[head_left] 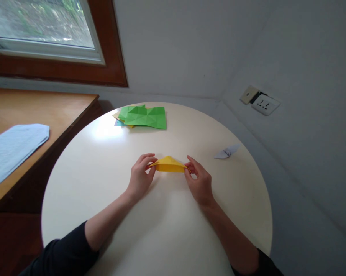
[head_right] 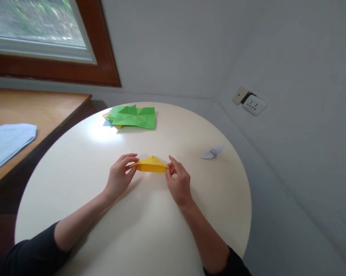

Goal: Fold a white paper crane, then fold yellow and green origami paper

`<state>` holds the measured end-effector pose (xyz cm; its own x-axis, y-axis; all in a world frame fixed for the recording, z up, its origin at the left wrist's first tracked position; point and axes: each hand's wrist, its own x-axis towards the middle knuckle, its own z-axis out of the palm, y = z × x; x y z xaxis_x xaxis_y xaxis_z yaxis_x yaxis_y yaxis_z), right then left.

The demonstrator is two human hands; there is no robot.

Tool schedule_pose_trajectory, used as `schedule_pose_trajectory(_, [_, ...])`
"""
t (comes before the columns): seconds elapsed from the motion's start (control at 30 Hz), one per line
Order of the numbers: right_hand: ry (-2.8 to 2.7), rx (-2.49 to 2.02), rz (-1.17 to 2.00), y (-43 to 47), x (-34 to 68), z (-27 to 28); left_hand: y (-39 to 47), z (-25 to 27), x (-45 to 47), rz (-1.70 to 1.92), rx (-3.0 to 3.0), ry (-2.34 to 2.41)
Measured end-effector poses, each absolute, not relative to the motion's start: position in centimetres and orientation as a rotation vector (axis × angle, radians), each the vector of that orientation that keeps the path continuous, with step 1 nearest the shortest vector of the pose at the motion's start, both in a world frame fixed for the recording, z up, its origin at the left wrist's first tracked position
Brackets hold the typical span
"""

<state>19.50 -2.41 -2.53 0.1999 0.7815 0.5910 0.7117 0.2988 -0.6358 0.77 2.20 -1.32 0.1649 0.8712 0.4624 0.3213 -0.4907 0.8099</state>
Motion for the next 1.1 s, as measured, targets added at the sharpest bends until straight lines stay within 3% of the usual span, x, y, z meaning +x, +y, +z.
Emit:
schedule_pose_trajectory(0.5, [-1.587, -1.327, -0.136, -2.9, 19.0, -1.4, 1.9, -1.9, 1.4, 1.052, 1.705, 1.224])
schedule_pose_trajectory(1.1, [-1.602, -1.186, -0.117, -3.4, 16.8, -0.9, 0.2, -1.1, 2.4, 0.841, 1.662, 1.098])
